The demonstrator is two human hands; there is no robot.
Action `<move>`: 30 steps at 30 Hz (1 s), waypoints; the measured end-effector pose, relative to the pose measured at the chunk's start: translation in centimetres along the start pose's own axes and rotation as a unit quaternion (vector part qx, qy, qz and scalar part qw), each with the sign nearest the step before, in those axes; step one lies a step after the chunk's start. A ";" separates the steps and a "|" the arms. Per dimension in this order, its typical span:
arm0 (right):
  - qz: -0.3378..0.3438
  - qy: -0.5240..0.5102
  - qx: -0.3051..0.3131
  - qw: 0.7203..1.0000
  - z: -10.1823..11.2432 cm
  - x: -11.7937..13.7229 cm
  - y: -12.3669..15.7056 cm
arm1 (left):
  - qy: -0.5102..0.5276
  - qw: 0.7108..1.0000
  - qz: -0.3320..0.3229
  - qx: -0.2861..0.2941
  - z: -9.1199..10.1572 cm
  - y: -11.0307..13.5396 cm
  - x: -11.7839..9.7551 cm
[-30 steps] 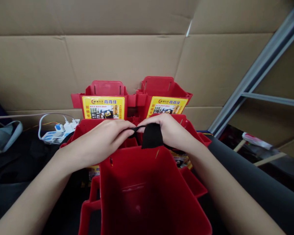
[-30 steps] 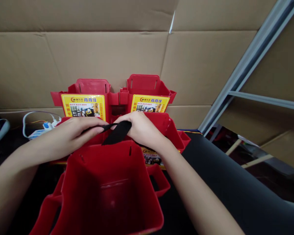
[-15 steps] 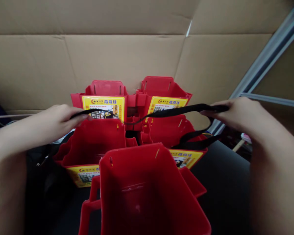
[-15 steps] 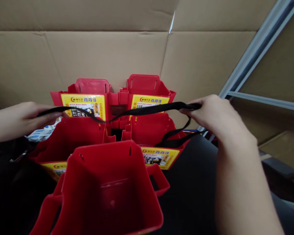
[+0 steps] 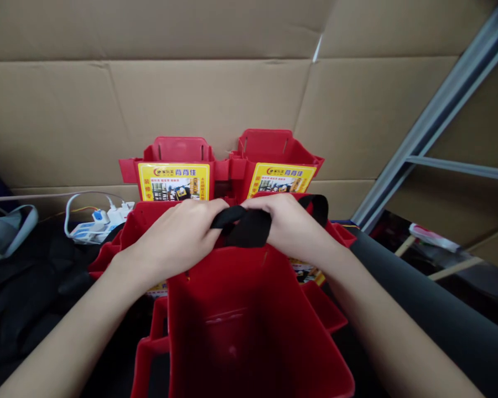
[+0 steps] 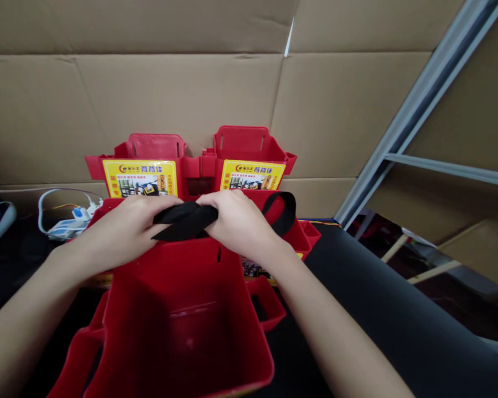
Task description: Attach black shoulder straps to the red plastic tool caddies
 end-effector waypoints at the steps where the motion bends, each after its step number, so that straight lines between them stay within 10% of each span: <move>1: -0.005 0.016 -0.025 1.000 0.6 -0.6 -0.1 | 0.006 1.000 -0.005 -0.017 0.5 0.0 0.3; 5: -0.068 0.061 -0.160 0.983 4.7 -3.1 0.5 | -0.015 0.997 0.026 -0.065 3.2 0.6 2.4; 9: -0.145 0.149 -0.150 0.967 6.4 -5.0 1.1 | 0.032 0.995 0.083 -0.043 3.8 1.0 3.2; 22: -0.214 0.187 -0.097 0.954 5.4 -7.9 1.7 | 0.367 0.903 0.225 -0.005 -1.5 0.0 3.9; 30: -0.192 0.148 -0.072 0.968 3.8 -7.3 1.1 | 0.341 0.916 0.208 -0.027 -1.5 0.5 3.7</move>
Point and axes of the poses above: each hand's wrist, its own y-axis away from the middle knuckle, its own z-axis out of the back of the hand, x = y × z, the point moved 6 cm from there along -y, towards the middle knuckle, and after that the axes turned 4 degrees about -x, right-handed, at the moved point
